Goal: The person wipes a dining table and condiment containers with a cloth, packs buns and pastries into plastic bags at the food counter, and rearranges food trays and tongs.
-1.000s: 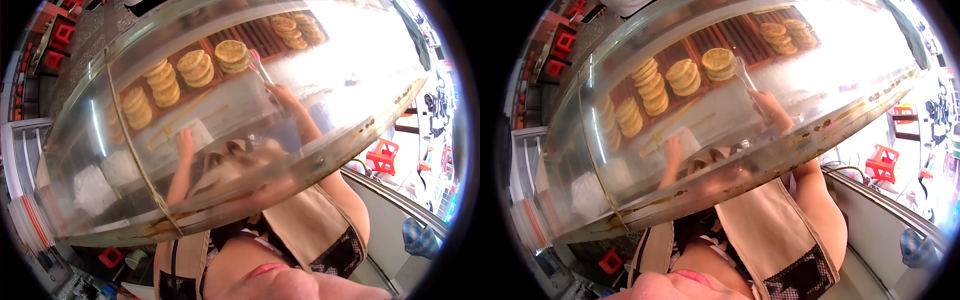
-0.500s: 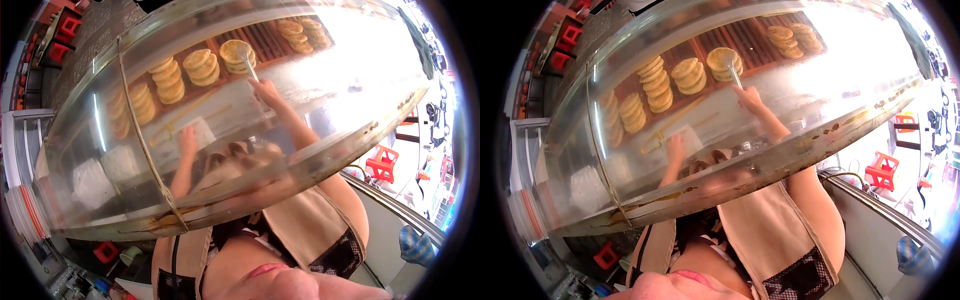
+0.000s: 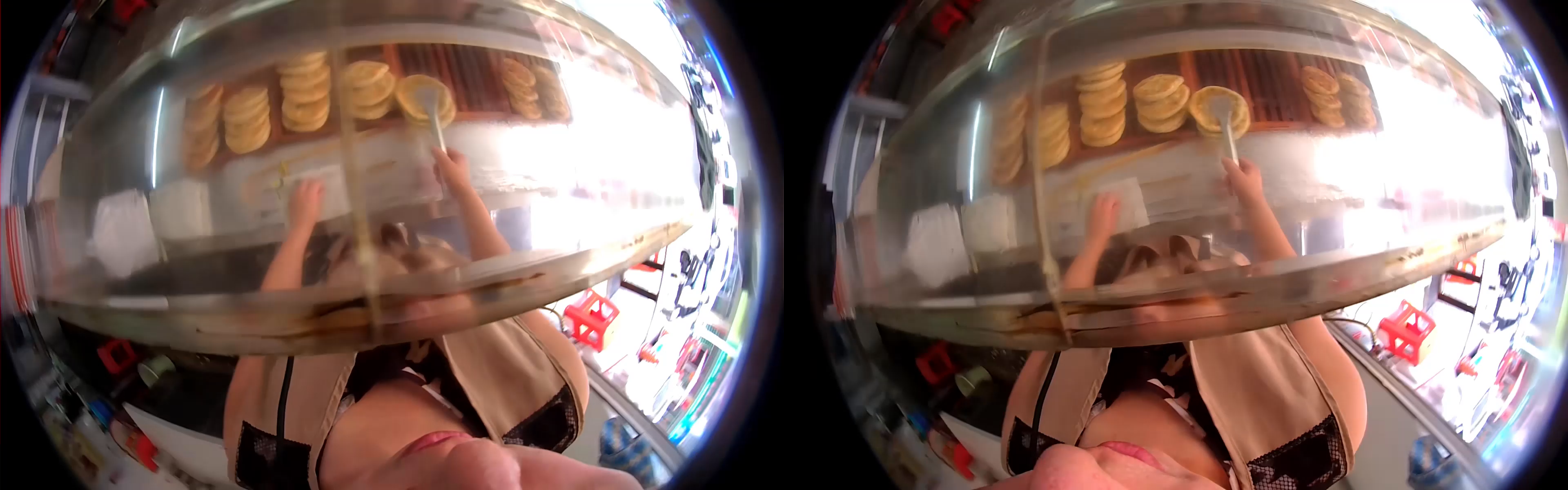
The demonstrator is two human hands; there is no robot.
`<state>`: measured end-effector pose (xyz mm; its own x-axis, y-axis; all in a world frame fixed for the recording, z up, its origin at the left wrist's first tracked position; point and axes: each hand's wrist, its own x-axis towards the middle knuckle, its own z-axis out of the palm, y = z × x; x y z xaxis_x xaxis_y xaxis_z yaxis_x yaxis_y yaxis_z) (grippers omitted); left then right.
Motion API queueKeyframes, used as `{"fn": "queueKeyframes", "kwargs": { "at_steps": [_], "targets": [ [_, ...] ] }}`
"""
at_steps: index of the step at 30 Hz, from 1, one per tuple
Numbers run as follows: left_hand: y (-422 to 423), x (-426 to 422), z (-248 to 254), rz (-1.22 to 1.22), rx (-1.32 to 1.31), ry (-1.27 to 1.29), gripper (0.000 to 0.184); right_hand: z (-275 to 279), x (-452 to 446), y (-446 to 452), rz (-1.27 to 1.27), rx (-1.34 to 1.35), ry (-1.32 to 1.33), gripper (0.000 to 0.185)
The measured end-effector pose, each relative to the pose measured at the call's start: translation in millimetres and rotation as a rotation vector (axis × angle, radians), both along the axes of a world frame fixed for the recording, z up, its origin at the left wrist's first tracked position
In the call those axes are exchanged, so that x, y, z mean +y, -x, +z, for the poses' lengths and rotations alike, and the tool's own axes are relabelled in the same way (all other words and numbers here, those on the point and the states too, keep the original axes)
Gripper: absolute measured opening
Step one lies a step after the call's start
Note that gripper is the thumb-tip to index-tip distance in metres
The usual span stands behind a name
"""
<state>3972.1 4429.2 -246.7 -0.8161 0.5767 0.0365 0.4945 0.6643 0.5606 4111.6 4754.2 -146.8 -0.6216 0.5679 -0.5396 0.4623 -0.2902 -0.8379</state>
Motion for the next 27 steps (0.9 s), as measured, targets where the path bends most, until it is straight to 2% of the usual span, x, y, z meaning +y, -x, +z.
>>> {"fn": "queueKeyframes", "kwargs": {
  "at_steps": [1,2,4,7,8,9,10,11,12,13,15,16,19,21,22,23,25,27],
  "targets": [
    [-2,1,5,-0.067,0.121,0.074,0.017,-1,2,-14,0.050,-0.020,-0.056,0.029],
    [-2,2,-5,-0.007,0.101,0.069,0.017,-2,3,-25,0.109,-0.037,-0.117,0.029],
    [-10,-2,-30,0.186,0.016,-0.119,0.014,-13,-1,-53,0.141,-0.009,-0.109,0.029],
    [-14,-14,-10,0.208,0.116,-0.048,0.012,44,-24,-60,0.374,-0.113,-0.148,0.030],
    [-14,-18,-1,0.303,-0.016,-0.105,0.009,-3,-9,-77,0.417,0.078,0.001,0.031],
    [-15,-26,-4,0.327,-0.025,-0.111,0.009,9,-20,-70,0.566,-0.037,-0.156,0.031],
    [-13,-31,-7,0.382,-0.133,-0.274,0.011,21,-31,-64,0.725,-0.152,-0.330,0.033],
    [-8,-39,-30,0.430,-0.238,-0.438,0.012,35,-43,-56,0.877,-0.254,-0.494,0.035],
    [1,-53,-56,0.354,-0.416,-0.373,0.023,42,-50,-51,0.963,-0.285,-0.590,0.035],
    [-3,-47,-34,0.358,-0.417,-0.386,0.023,48,-55,-48,0.999,-0.265,-0.646,0.035],
    [-15,-31,7,0.551,-0.507,-0.606,0.014,60,-64,-46,1.009,-0.195,-0.738,0.035],
    [-16,-31,3,0.556,-0.511,-0.619,0.014,67,-70,-47,0.980,-0.121,-0.782,0.035],
    [-11,-35,-10,0.441,-0.182,-0.476,0.018,86,-81,-33,0.980,-0.089,-0.824,0.035],
    [-5,-42,-16,0.355,0.039,-0.366,0.022,110,-90,-21,1.045,-0.212,-0.776,0.037],
    [-6,-42,0,0.359,0.039,-0.367,0.022,119,-92,-17,1.100,-0.333,-0.723,0.039],
    [-10,-41,32,0.323,0.240,-0.343,0.028,122,-92,-17,1.101,-0.334,-0.723,0.039],
    [-17,-39,52,0.280,0.440,-0.313,0.034,124,-88,-21,1.116,-0.308,-0.711,0.040],
    [-18,-39,54,0.125,0.437,-0.290,0.037,144,-98,-22,1.094,-0.346,-0.745,0.039]
  ]
}}
